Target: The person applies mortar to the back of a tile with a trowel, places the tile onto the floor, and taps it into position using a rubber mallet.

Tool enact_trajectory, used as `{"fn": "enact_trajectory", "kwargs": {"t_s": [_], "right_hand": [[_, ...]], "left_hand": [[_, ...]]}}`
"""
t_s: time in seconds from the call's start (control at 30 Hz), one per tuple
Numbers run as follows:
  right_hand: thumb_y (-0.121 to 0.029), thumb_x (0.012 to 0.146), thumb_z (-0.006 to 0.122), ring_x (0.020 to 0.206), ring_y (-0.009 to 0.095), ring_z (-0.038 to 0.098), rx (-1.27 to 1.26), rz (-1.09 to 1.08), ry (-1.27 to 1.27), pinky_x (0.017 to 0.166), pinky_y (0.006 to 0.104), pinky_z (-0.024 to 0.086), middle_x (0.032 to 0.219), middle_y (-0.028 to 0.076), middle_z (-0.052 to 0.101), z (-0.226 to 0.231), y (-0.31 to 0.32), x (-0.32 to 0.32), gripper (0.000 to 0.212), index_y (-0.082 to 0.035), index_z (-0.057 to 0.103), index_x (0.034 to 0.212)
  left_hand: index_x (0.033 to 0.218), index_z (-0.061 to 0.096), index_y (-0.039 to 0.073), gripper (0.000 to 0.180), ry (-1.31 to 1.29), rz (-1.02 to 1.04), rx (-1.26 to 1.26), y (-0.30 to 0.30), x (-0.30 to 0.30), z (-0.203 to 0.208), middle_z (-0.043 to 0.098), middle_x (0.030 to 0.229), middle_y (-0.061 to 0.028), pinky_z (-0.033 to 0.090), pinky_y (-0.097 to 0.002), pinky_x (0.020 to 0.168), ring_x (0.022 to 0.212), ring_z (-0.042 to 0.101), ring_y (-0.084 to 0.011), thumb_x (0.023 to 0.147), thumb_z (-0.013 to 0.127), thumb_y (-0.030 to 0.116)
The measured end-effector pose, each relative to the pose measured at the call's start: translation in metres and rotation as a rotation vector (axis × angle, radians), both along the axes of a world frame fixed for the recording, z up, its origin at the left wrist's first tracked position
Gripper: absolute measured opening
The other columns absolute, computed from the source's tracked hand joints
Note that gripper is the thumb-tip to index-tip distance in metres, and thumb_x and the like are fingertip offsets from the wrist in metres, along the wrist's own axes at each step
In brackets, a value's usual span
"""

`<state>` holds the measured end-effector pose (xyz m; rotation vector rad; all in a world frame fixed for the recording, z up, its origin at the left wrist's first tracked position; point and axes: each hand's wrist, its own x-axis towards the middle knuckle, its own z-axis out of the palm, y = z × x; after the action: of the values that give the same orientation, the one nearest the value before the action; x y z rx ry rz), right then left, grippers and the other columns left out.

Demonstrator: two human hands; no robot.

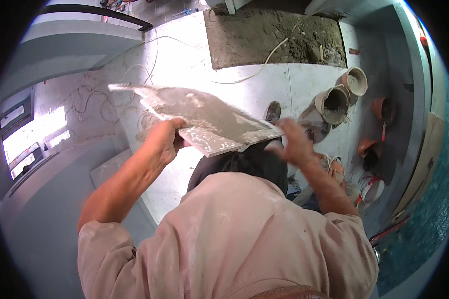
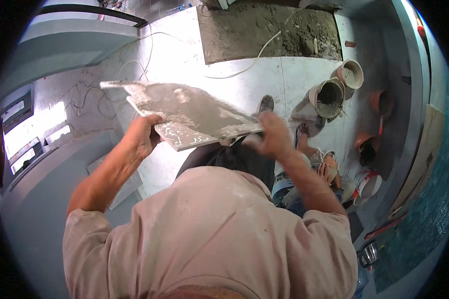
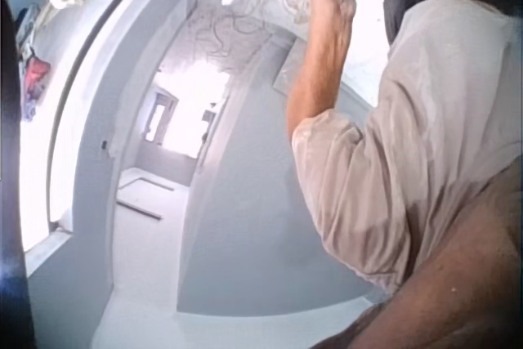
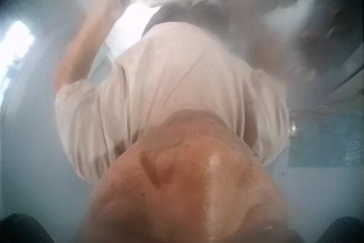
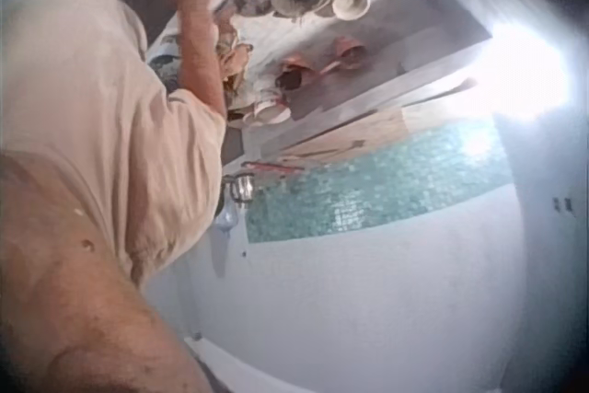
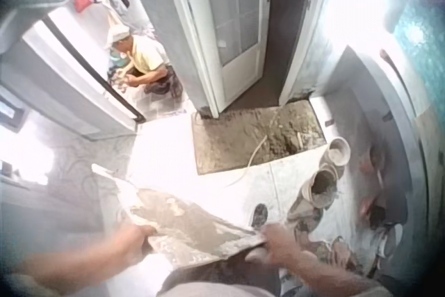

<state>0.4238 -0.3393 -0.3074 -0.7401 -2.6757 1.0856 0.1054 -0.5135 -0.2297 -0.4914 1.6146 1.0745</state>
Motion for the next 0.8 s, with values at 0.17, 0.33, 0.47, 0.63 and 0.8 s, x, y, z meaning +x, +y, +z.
{"fn": "enact_trajectory", "kwargs": {"t_s": [0.17,0.33,0.47,0.63,0.8], "right_hand": [[-0.014,0.071,0.076,0.101,0.036,0.057,-0.001,0.065,0.065,0.087,0.0453,0.047,0.106,0.016,0.058,-0.06,-0.065,-0.041,0.04,-0.002,0.061,0.106],[-0.006,0.065,0.069,0.089,0.032,0.057,0.124,0.03,0.151,0.077,0.0429,0.047,0.094,0.011,0.059,-0.108,-0.051,-0.057,0.026,-0.005,0.061,0.09],[-0.001,0.063,0.066,0.082,0.031,0.056,0.175,0.015,0.311,0.072,0.0423,0.046,0.085,0.009,0.058,-0.076,-0.031,-0.082,0.022,-0.006,0.06,0.084],[-0.001,0.062,0.069,0.072,0.032,0.053,0.319,0.12,0.347,0.063,0.0429,0.042,0.074,0.01,0.052,0.049,0.0,-0.125,0.018,-0.005,0.056,0.073],[-0.02,0.067,0.087,0.063,0.025,0.05,0.636,0.329,0.463,0.055,0.0407,0.037,0.069,0.007,0.045,0.181,-0.006,-0.172,0.04,-0.007,0.05,0.067]], "left_hand": [[0.124,0.049,-0.009,0.034,0.043,0.018,-0.099,-0.018,-0.007,-0.011,0.065,0.108,-0.0172,0.061,-0.0382,0.081,0.096,0.069,-0.0276,0.092,0.053,0.004],[0.118,0.052,-0.006,0.031,0.021,0.186,-0.034,-0.023,-0.014,-0.011,0.065,0.109,-0.0156,0.063,-0.0364,0.076,0.092,0.069,-0.0265,0.088,0.057,-0.003],[0.119,0.051,-0.007,0.033,-0.017,0.238,0.038,-0.031,-0.026,0.01,0.063,0.108,-0.017,0.064,-0.033,0.073,0.088,0.07,-0.026,0.087,0.056,-0.002],[0.115,0.051,-0.009,0.031,-0.138,0.448,0.264,-0.047,-0.061,0.05,0.063,0.098,-0.0167,0.06,-0.0243,0.052,0.071,0.068,-0.0207,0.086,0.057,0.0],[0.093,0.052,-0.016,0.025,-0.338,0.397,0.66,-0.098,-0.105,0.081,0.058,0.077,-0.0179,0.06,-0.0152,0.047,0.053,0.062,-0.016,0.096,0.05,0.008]]}}
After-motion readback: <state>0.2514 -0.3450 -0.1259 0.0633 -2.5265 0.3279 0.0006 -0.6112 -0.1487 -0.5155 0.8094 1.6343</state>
